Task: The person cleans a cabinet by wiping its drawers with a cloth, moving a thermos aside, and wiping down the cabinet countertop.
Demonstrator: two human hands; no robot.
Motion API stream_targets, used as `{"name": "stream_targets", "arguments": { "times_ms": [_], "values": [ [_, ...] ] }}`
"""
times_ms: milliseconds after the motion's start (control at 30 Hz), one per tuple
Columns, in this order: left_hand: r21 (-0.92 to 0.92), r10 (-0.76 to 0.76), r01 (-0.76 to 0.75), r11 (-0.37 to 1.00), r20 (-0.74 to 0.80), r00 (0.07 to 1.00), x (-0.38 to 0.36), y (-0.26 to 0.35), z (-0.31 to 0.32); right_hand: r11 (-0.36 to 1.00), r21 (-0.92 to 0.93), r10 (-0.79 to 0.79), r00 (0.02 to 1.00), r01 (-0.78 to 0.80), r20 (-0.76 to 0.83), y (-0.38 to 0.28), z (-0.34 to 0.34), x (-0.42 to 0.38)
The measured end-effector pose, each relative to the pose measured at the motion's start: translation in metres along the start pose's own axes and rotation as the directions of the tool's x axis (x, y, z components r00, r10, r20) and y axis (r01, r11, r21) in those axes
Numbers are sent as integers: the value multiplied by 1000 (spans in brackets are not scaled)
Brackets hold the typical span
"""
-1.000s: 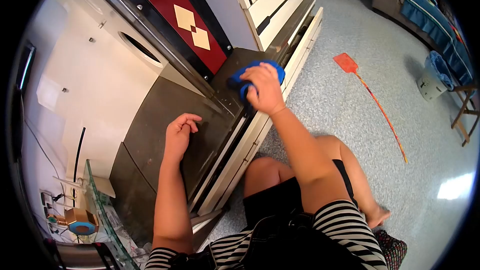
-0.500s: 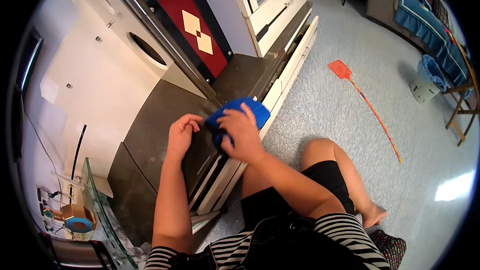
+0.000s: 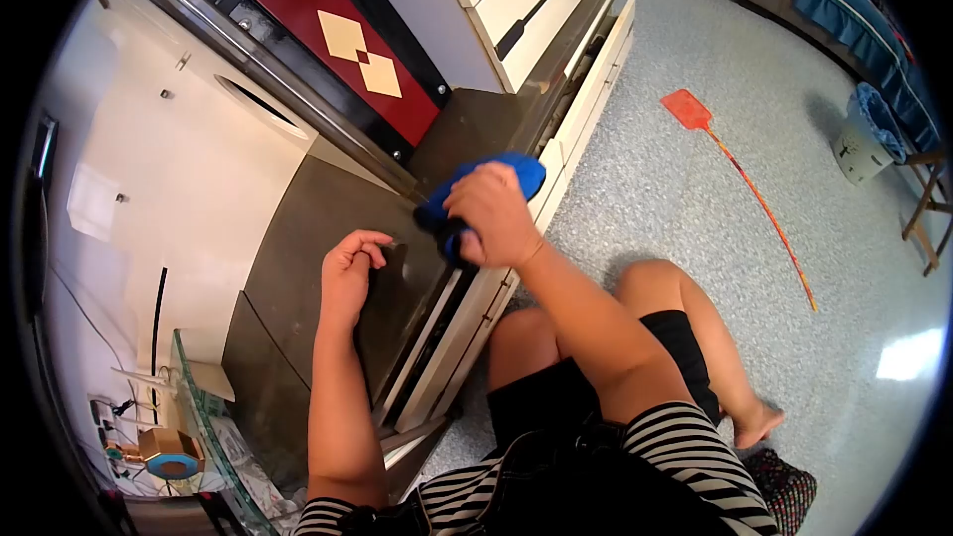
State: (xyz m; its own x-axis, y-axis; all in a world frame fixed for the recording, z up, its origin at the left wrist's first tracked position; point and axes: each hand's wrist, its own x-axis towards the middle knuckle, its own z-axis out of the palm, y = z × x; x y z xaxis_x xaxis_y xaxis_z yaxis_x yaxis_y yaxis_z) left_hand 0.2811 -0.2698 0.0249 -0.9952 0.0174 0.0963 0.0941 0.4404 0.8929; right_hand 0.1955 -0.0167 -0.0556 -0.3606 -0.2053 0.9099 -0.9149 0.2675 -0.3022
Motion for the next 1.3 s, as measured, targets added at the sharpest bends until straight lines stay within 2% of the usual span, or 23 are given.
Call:
{"name": "stream_targets", "arguments": {
  "times_ms": [133,233,267,333,367,500,600,700,767,833,967,1167,1300],
  "values": [
    [13,-23,24,1000,-5,1000,1,1,-1,985,-138,93,992,-104,-87,44,-24,22],
    [-8,-14,14,1000,-1,1000,0,0,-1,955,-200,208,976,-217,-64,63,-30,28],
    [-24,-16,16,1000,2,1000,0,0,0,956,-207,199,978,-208,-63,59,-28,28],
    [-40,-3,3,999,-2,1000,2,-5,0,916,-223,296,937,-334,-185,38,-16,24],
    [-45,-1,1,999,-3,1000,2,-7,0,906,-237,309,931,-351,-196,26,-11,19],
    [0,41,-41,999,-3,999,3,-8,1,937,-160,289,947,-309,-137,-46,11,4],
    [21,54,-54,998,-13,998,2,-8,1,959,-41,278,960,-279,-31,-101,25,-10],
    [53,27,-26,998,-10,1000,1,-3,0,970,8,244,970,-244,17,-118,24,-11],
    [65,14,-13,998,-18,1000,0,-3,0,977,22,212,977,-213,34,-112,23,-12],
    [60,13,-12,998,-13,1000,-1,1,0,994,76,67,991,-76,118,-91,16,-10],
    [34,-5,6,999,-15,1000,-1,1,0,997,75,8,997,-13,73,-64,14,-6],
    [34,-47,47,998,-22,999,-1,6,0,999,23,21,1000,-22,22,-16,2,0],
    [11,-44,44,999,-15,999,-1,5,-1,995,-79,64,997,-66,-31,29,-9,8]
  ]
}}
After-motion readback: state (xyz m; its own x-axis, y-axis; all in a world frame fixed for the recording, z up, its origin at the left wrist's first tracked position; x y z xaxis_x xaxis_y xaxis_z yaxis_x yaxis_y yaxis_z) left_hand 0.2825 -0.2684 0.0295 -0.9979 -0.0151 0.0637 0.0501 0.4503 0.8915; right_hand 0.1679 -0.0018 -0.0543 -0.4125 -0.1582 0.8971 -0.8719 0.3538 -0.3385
